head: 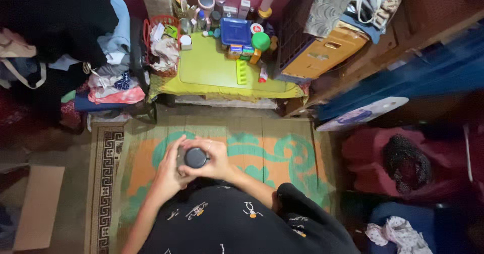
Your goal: The person picks up various small items from a bed, including a metal cup, a pink box, a white box, a small jar, and a yellow comb, and places them onto a nearby yellow table. The person also briefly adjusts a blue curtain and a stack of folded linens on the bed.
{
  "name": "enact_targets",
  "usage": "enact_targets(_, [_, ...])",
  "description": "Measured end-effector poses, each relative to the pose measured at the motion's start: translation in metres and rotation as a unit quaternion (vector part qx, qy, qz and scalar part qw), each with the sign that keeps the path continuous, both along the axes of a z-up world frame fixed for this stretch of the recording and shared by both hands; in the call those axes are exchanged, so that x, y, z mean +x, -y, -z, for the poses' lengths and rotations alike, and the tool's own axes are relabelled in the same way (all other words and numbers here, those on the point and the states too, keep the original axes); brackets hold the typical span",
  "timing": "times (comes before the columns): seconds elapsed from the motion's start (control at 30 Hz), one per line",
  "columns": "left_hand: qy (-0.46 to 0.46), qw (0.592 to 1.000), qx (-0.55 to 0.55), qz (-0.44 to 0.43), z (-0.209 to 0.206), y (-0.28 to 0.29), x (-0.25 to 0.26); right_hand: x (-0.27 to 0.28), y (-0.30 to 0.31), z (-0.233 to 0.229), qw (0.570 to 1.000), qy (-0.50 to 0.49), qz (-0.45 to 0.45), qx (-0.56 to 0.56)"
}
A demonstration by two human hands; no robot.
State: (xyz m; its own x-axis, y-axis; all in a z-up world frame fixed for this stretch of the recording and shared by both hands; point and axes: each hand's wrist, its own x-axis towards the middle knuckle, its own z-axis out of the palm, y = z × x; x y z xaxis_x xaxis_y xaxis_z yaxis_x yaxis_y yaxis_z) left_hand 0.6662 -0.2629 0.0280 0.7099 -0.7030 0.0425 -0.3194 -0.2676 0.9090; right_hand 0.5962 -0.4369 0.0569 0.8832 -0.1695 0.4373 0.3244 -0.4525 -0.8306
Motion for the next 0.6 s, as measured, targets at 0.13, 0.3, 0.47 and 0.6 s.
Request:
enact_targets(0.13, [-0.04, 0.999, -0.022, 0.004, -0.005, 0.021, 0.034, 0.044, 0.02, 0.02, 0.994, -0.031, 0.09, 0.062])
enact_targets(0.3, [-0.072, 0.997, 0.018, -0.003, 0.007, 0.033, 0.086, 0.104, 0.078, 0.062, 0.975, -0.074, 0.16, 0.136])
enact_targets(0.47, [-0.002, 0.995, -0.004, -0.103, 0.017, 0.064, 0.151, 0.171, 0.145, 0.099, 0.95, -0.17, 0.242, 0.096])
enact_targets(0.6, [-0.012, 0.992, 0.036, -0.119, 0.015, 0.098, 0.2, 0.232, 0.204, 0.125, 0.953, -0.161, 0.234, 0.103])
